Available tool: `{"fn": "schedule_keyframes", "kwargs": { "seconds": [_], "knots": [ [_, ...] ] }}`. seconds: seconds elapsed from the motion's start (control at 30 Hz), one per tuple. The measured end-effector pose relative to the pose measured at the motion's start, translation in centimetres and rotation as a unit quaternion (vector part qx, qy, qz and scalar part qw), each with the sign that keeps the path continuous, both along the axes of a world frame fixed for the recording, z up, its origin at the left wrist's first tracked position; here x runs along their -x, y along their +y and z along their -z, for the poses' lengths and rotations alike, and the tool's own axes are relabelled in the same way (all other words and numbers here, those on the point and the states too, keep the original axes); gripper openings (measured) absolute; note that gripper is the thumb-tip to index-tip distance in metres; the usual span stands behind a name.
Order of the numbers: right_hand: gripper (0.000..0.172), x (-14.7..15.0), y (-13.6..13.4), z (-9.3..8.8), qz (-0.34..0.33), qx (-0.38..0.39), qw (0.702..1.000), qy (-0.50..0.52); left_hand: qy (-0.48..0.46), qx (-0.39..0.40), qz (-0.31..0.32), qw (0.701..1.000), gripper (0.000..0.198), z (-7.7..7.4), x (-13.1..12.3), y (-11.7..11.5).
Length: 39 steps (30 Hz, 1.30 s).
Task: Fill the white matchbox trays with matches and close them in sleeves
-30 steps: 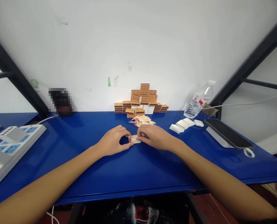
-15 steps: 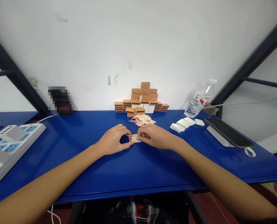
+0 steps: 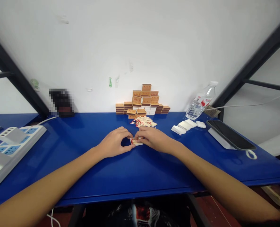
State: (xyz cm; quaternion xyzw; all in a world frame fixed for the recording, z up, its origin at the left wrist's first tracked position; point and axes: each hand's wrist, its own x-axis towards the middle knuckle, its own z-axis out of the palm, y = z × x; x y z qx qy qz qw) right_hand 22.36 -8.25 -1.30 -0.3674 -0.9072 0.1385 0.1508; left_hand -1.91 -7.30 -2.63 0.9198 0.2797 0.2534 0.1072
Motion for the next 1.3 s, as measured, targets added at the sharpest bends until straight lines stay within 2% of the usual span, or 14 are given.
{"fn": "schedule_keyframes", "kwargs": {
  "seconds": [0.3,0.47,0.73,0.9,1.17,1.3],
  "knots": [
    [0.012,0.14,-0.33,-0.11,0.011,-0.001,1.000,-0.001,0.008,-0.006,-0.002,1.000,0.020,-0.07,0.00,0.09],
    [0.019,0.26,-0.41,-0.35,-0.007,0.015,1.000,0.005,0.004,-0.006,0.000,1.000,0.020,-0.11,-0.03,0.01],
    [0.008,0.03,-0.23,-0.15,0.018,0.018,1.000,0.014,0.013,-0.002,-0.005,1.000,0.020,-0.13,0.05,-0.01],
    [0.012,0.02,0.02,-0.17,0.018,-0.001,1.000,-0.006,0.022,0.003,-0.009,1.000,0.021,-0.16,0.04,-0.03],
    [0.012,0.09,-0.30,-0.38,0.010,0.014,1.000,-0.012,0.012,0.002,-0.005,1.000,0.022,-0.07,0.03,-0.02],
    [0.017,0.16,-0.41,-0.46,-0.001,0.009,1.000,-0.014,0.016,0.003,-0.004,1.000,0.021,-0.15,0.02,-0.03]
  ]
}}
